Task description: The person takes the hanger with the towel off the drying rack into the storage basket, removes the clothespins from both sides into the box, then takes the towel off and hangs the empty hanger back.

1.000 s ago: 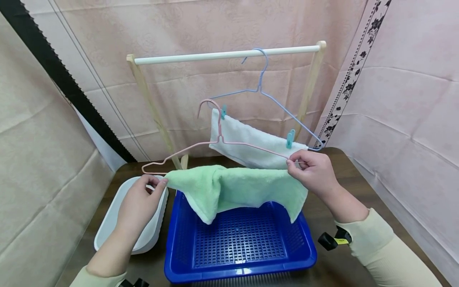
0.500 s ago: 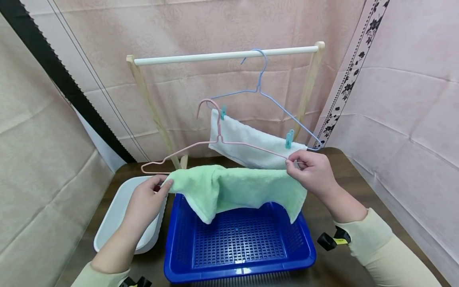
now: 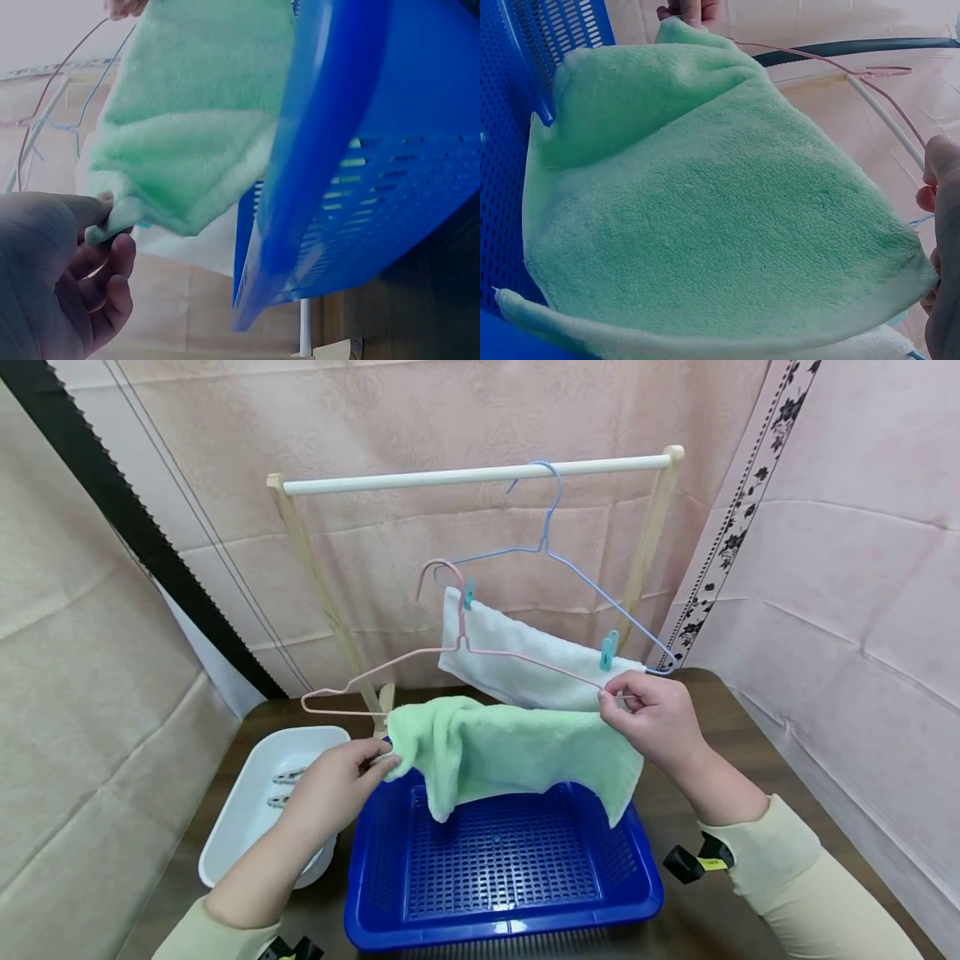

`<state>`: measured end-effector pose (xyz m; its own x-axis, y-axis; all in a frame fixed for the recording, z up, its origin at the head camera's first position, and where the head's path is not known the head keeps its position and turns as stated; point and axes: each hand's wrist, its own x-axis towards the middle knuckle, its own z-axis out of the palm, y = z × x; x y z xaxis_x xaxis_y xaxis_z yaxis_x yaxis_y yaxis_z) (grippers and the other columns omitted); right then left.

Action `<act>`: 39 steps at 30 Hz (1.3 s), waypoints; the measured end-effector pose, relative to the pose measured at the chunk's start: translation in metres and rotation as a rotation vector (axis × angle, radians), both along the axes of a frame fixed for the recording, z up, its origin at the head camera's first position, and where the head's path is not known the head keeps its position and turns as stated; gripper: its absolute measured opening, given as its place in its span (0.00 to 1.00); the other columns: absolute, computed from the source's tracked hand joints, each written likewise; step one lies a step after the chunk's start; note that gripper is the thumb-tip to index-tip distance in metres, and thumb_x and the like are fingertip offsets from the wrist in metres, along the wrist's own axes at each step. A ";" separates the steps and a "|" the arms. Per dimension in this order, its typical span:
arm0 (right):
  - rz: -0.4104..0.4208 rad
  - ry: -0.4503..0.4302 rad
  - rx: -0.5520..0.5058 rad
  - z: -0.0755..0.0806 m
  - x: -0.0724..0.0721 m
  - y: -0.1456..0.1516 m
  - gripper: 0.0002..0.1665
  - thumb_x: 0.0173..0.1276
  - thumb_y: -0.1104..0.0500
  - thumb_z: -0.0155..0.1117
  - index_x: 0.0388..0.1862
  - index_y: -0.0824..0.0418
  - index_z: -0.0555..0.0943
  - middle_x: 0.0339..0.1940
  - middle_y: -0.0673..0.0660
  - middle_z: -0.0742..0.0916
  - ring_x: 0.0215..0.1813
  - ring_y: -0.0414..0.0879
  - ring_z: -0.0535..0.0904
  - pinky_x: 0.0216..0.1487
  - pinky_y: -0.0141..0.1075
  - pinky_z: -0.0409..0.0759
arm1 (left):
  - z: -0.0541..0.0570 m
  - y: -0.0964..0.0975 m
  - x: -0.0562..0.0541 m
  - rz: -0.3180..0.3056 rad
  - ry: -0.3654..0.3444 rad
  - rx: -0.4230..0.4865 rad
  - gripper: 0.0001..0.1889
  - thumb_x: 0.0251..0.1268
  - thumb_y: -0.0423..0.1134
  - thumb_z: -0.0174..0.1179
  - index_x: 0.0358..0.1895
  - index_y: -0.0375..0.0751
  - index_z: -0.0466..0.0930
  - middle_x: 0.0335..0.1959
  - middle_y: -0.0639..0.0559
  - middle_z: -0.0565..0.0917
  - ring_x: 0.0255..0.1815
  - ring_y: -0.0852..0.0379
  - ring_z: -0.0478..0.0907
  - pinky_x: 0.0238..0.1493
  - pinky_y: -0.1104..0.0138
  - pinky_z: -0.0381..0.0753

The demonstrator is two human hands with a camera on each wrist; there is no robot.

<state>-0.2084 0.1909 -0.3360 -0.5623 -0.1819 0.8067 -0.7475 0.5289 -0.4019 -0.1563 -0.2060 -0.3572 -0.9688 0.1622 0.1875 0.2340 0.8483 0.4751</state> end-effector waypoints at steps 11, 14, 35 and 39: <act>-0.017 -0.014 -0.010 0.001 -0.002 -0.002 0.06 0.55 0.70 0.68 0.24 0.60 0.83 0.12 0.41 0.65 0.17 0.32 0.57 0.19 0.30 0.57 | -0.006 0.014 -0.001 -0.150 -0.024 -0.077 0.03 0.69 0.47 0.63 0.35 0.60 0.83 0.27 0.66 0.78 0.27 0.63 0.72 0.32 0.63 0.73; -0.018 -0.027 -0.013 0.001 -0.004 -0.002 0.06 0.54 0.70 0.68 0.24 0.61 0.83 0.12 0.41 0.65 0.17 0.32 0.57 0.19 0.30 0.58 | -0.008 0.015 -0.001 -0.173 -0.053 -0.107 0.05 0.68 0.48 0.64 0.32 0.62 0.81 0.24 0.66 0.75 0.26 0.63 0.70 0.31 0.64 0.72; -0.006 -0.045 -0.034 0.001 -0.006 -0.006 0.09 0.54 0.71 0.69 0.24 0.57 0.84 0.11 0.42 0.65 0.18 0.28 0.56 0.19 0.29 0.57 | -0.017 0.014 0.004 -0.322 -0.189 -0.250 0.09 0.65 0.47 0.66 0.27 0.61 0.78 0.20 0.68 0.73 0.23 0.66 0.68 0.28 0.67 0.70; -0.006 -0.048 -0.030 0.000 -0.006 -0.006 0.08 0.54 0.71 0.68 0.24 0.58 0.84 0.11 0.42 0.65 0.17 0.29 0.56 0.19 0.30 0.57 | -0.018 0.014 0.005 -0.302 -0.176 -0.260 0.10 0.65 0.47 0.66 0.26 0.59 0.78 0.20 0.67 0.72 0.23 0.65 0.68 0.28 0.66 0.70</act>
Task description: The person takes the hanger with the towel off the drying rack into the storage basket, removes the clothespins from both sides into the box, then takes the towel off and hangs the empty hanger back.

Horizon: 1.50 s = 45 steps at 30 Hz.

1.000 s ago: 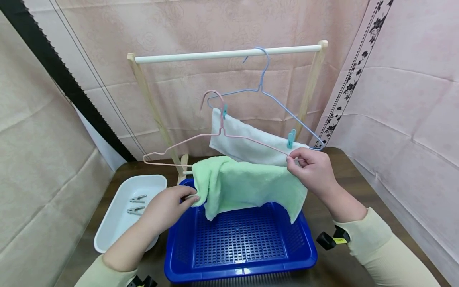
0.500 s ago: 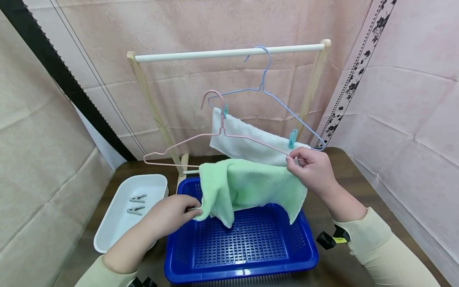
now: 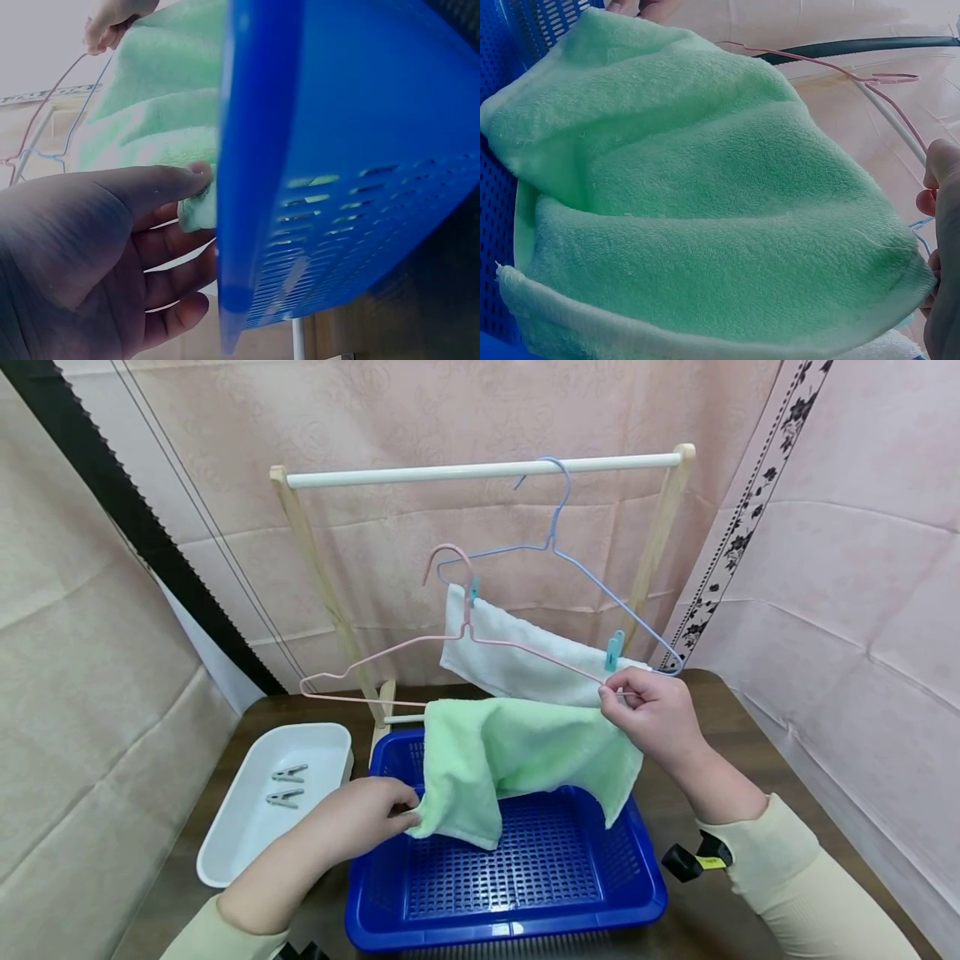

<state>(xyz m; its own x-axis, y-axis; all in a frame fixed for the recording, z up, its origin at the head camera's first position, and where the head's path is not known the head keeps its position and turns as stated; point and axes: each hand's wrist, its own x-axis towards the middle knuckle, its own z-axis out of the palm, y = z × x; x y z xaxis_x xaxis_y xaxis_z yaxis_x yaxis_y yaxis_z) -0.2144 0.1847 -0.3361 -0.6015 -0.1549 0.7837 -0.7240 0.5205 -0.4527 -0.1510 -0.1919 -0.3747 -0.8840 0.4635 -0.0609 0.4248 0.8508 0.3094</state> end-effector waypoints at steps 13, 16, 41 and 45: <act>0.009 -0.031 0.014 0.000 0.003 0.000 0.08 0.55 0.71 0.68 0.24 0.58 0.84 0.12 0.41 0.66 0.17 0.33 0.59 0.21 0.29 0.60 | 0.000 0.001 -0.010 0.260 0.069 0.033 0.12 0.68 0.53 0.62 0.46 0.53 0.85 0.36 0.61 0.83 0.35 0.62 0.79 0.38 0.59 0.80; 0.013 -0.039 0.010 -0.001 0.004 0.000 0.09 0.55 0.71 0.68 0.24 0.57 0.84 0.12 0.41 0.66 0.18 0.33 0.59 0.21 0.29 0.60 | 0.002 0.000 -0.012 0.309 0.095 0.114 0.17 0.70 0.55 0.59 0.52 0.49 0.83 0.42 0.56 0.84 0.36 0.58 0.78 0.38 0.57 0.79; 0.049 -0.029 0.024 0.000 0.007 -0.003 0.10 0.54 0.71 0.67 0.24 0.56 0.84 0.12 0.41 0.66 0.18 0.32 0.58 0.20 0.29 0.59 | 0.018 0.008 -0.012 0.343 0.080 0.433 0.24 0.73 0.58 0.54 0.65 0.51 0.76 0.58 0.50 0.81 0.49 0.51 0.80 0.46 0.52 0.79; 0.055 -0.016 0.036 0.001 0.006 -0.004 0.08 0.55 0.70 0.66 0.24 0.57 0.84 0.12 0.41 0.65 0.17 0.33 0.58 0.20 0.29 0.59 | 0.018 0.010 -0.013 0.340 0.106 0.448 0.21 0.72 0.54 0.57 0.61 0.49 0.80 0.51 0.52 0.85 0.44 0.53 0.80 0.45 0.54 0.79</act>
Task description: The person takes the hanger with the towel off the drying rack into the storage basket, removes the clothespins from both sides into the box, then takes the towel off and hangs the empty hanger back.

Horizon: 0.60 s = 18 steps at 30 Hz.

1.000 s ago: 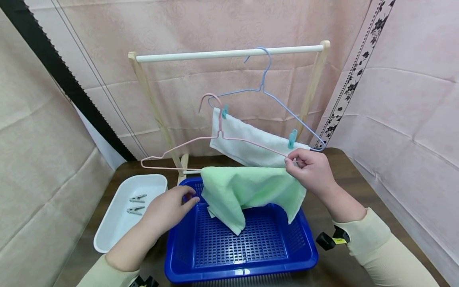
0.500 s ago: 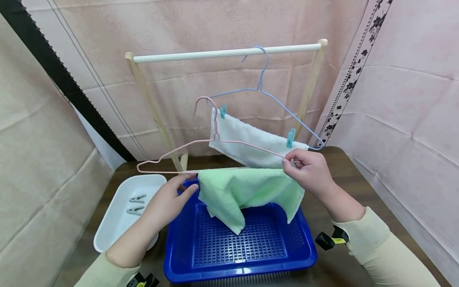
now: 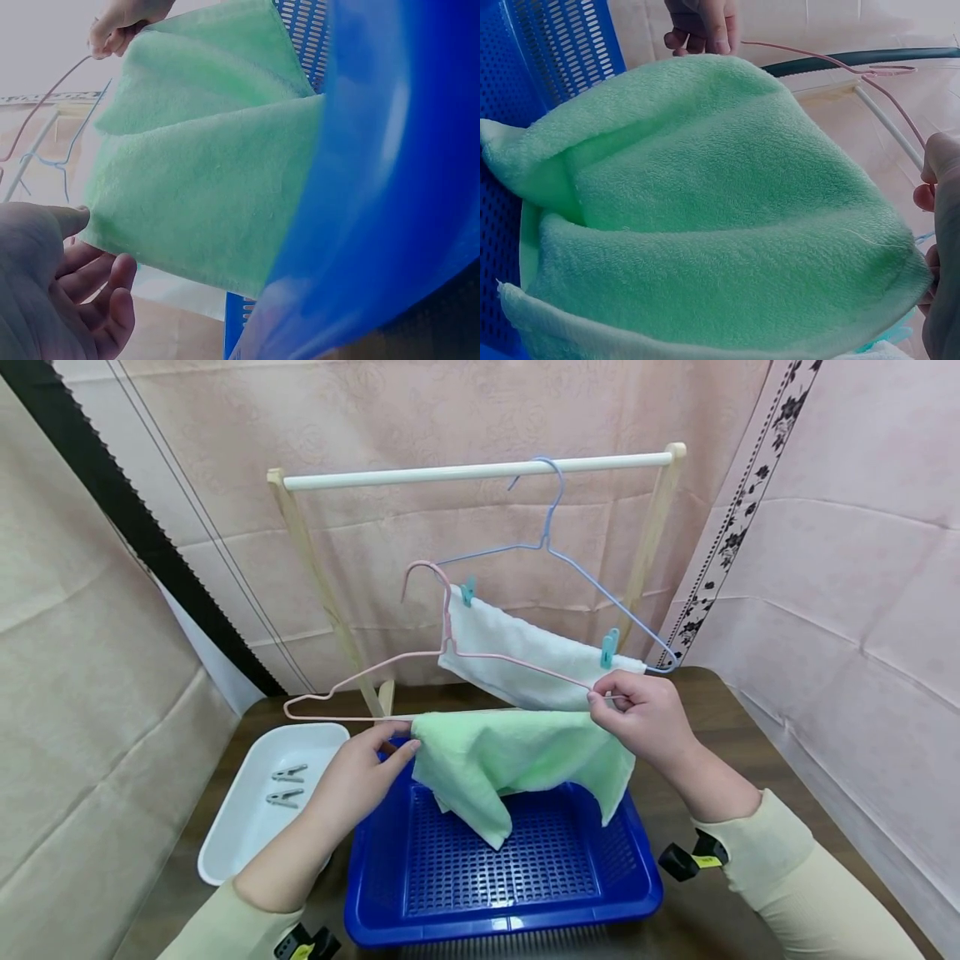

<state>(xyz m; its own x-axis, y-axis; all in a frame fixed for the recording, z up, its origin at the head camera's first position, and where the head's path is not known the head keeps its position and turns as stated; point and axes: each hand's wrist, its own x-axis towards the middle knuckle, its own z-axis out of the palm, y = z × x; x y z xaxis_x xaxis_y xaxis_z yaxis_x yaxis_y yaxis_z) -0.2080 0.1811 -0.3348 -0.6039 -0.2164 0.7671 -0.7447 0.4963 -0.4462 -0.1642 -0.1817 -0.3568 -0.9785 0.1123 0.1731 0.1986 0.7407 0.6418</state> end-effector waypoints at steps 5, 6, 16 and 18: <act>0.005 -0.005 0.012 0.000 0.000 0.000 0.08 0.55 0.70 0.66 0.24 0.57 0.84 0.13 0.41 0.65 0.17 0.34 0.58 0.20 0.29 0.59 | 0.000 0.000 -0.001 0.003 0.033 -0.005 0.13 0.72 0.50 0.59 0.50 0.49 0.85 0.40 0.56 0.86 0.36 0.56 0.78 0.41 0.58 0.76; 0.007 -0.006 0.016 0.000 0.000 -0.001 0.08 0.55 0.70 0.66 0.24 0.57 0.84 0.13 0.41 0.65 0.17 0.34 0.59 0.20 0.29 0.59 | 0.000 0.000 -0.001 0.003 0.039 -0.009 0.12 0.72 0.50 0.59 0.48 0.50 0.85 0.39 0.56 0.86 0.36 0.57 0.78 0.41 0.59 0.76; -0.022 -0.003 0.016 0.000 0.000 0.000 0.07 0.55 0.70 0.66 0.24 0.59 0.84 0.13 0.41 0.66 0.17 0.35 0.59 0.20 0.28 0.59 | -0.003 -0.003 0.004 -0.021 0.023 -0.126 0.07 0.71 0.48 0.60 0.43 0.55 0.86 0.32 0.60 0.83 0.29 0.58 0.73 0.35 0.61 0.72; -0.028 -0.004 0.007 0.000 0.000 0.000 0.08 0.56 0.71 0.66 0.24 0.59 0.84 0.13 0.41 0.66 0.17 0.34 0.59 0.21 0.28 0.60 | -0.004 -0.003 0.005 -0.021 0.008 -0.149 0.07 0.71 0.49 0.61 0.43 0.56 0.86 0.34 0.61 0.84 0.30 0.58 0.73 0.35 0.61 0.72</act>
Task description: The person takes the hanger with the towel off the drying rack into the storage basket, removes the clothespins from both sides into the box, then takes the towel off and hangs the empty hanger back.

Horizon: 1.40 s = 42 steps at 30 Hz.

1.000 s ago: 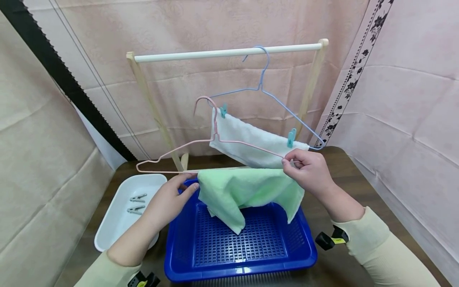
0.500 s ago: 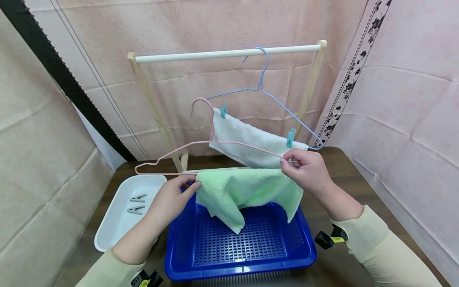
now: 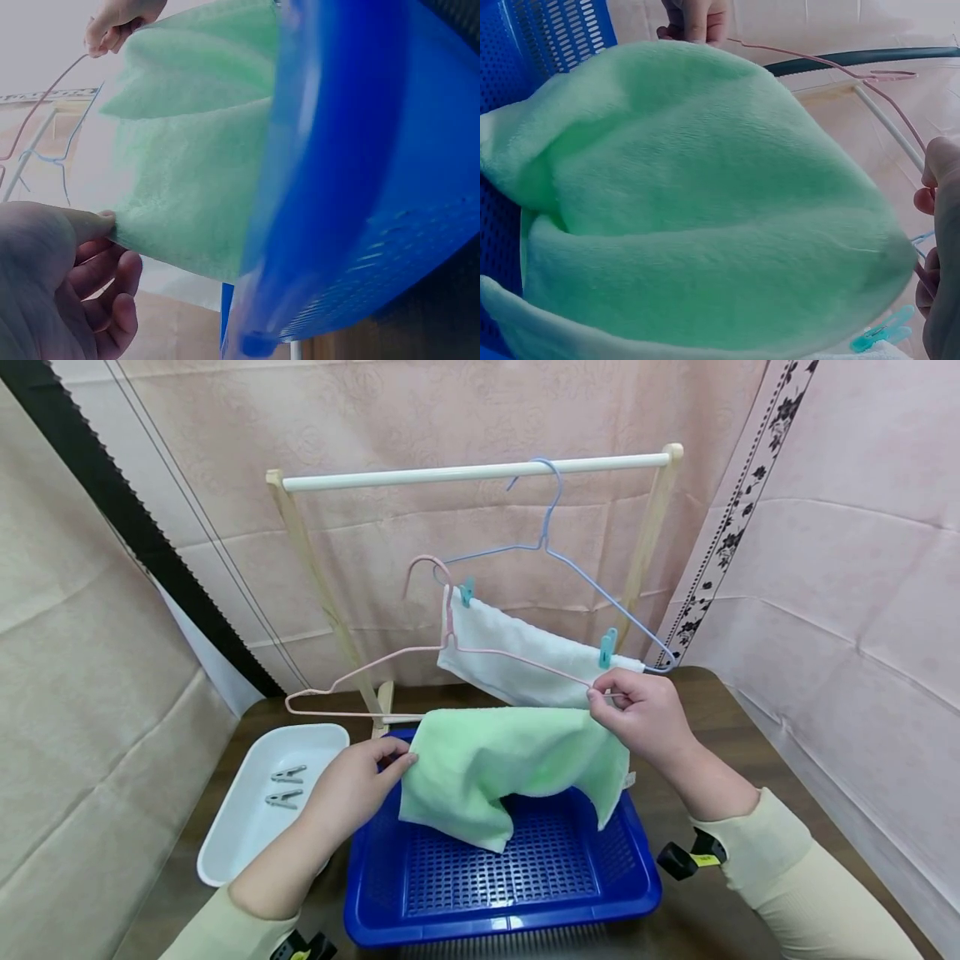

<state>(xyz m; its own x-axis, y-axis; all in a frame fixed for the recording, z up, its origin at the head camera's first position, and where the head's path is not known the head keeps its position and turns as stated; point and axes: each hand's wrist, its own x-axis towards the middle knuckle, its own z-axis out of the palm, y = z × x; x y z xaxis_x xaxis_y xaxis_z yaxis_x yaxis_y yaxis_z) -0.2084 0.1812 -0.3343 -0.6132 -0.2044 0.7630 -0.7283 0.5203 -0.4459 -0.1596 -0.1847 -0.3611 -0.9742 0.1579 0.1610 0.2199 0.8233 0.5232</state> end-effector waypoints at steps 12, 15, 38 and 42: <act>-0.030 -0.010 -0.030 0.002 -0.002 0.002 0.07 0.56 0.70 0.66 0.25 0.59 0.84 0.12 0.42 0.66 0.16 0.33 0.59 0.19 0.29 0.59 | -0.009 -0.003 0.002 -0.028 -0.070 -0.132 0.04 0.69 0.46 0.63 0.36 0.56 0.86 0.27 0.63 0.82 0.26 0.61 0.73 0.29 0.63 0.74; -0.029 -0.007 -0.031 0.001 -0.003 0.004 0.07 0.56 0.71 0.67 0.26 0.61 0.84 0.12 0.42 0.66 0.16 0.34 0.59 0.18 0.29 0.58 | -0.012 -0.003 0.002 -0.041 -0.115 -0.167 0.04 0.68 0.46 0.64 0.36 0.56 0.86 0.29 0.63 0.83 0.26 0.62 0.73 0.30 0.63 0.74; -0.060 -0.062 -0.026 0.001 0.001 0.008 0.06 0.59 0.71 0.67 0.28 0.61 0.85 0.13 0.44 0.66 0.17 0.38 0.61 0.19 0.30 0.60 | -0.014 -0.015 0.000 -0.017 -0.127 -0.181 0.06 0.68 0.49 0.63 0.39 0.56 0.86 0.32 0.62 0.83 0.28 0.62 0.74 0.31 0.63 0.76; -0.078 -0.056 -0.023 0.003 0.001 0.010 0.06 0.58 0.71 0.67 0.27 0.61 0.84 0.12 0.44 0.66 0.17 0.37 0.60 0.19 0.30 0.59 | -0.012 -0.022 -0.002 -0.005 -0.122 -0.166 0.08 0.69 0.51 0.61 0.41 0.55 0.86 0.33 0.61 0.83 0.27 0.60 0.74 0.29 0.63 0.73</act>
